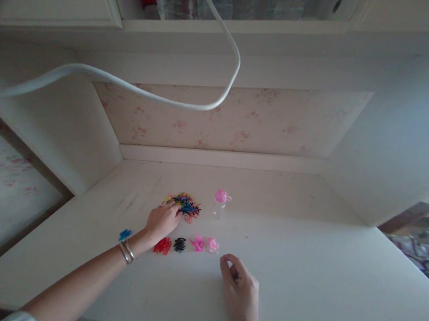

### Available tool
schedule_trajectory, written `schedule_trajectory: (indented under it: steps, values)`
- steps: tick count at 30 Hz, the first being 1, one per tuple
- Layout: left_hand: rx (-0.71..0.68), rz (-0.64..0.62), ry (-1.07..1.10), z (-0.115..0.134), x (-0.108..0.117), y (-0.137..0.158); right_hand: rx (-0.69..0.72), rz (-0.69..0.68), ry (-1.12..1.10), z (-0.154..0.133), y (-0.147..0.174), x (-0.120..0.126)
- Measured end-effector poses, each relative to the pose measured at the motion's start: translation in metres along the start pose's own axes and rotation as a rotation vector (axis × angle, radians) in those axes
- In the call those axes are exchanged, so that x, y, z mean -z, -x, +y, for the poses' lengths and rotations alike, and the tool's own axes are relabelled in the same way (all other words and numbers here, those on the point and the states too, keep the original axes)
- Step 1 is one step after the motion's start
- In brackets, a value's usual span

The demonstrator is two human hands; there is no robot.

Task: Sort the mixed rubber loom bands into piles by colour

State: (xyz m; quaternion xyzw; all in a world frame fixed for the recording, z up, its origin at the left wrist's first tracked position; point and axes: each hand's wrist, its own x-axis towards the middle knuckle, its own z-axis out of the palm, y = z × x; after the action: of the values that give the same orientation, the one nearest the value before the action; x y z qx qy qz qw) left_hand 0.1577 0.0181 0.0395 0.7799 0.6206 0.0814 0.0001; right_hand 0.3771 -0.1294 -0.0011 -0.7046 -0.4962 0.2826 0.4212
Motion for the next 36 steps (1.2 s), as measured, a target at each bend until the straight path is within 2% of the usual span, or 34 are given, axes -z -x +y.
schedule_trajectory:
  steps: [10, 18, 21, 25, 31, 36]
  values:
    - [0.015, 0.047, 0.014, 0.002, -0.002, -0.002, 0.002, -0.015, -0.036, 0.003, 0.0, -0.001]
    - [0.028, 0.167, 0.116, -0.019, 0.02, 0.01, 0.019, -0.009, -0.017, 0.004, 0.001, -0.001]
    - [0.032, 0.22, 0.16, -0.037, 0.031, 0.028, 0.005, 0.004, -0.004, 0.004, 0.002, 0.0]
    - [0.093, 0.323, 0.253, -0.068, 0.035, 0.069, -0.012, 0.019, 0.034, 0.001, 0.003, 0.001]
    - [0.218, 0.363, 0.21, -0.104, 0.017, 0.125, -0.014, -0.013, 0.102, 0.0, 0.003, -0.001]
    - [0.248, 0.293, 0.043, -0.116, 0.001, 0.137, -0.015, -0.017, 0.195, 0.007, 0.004, -0.004]
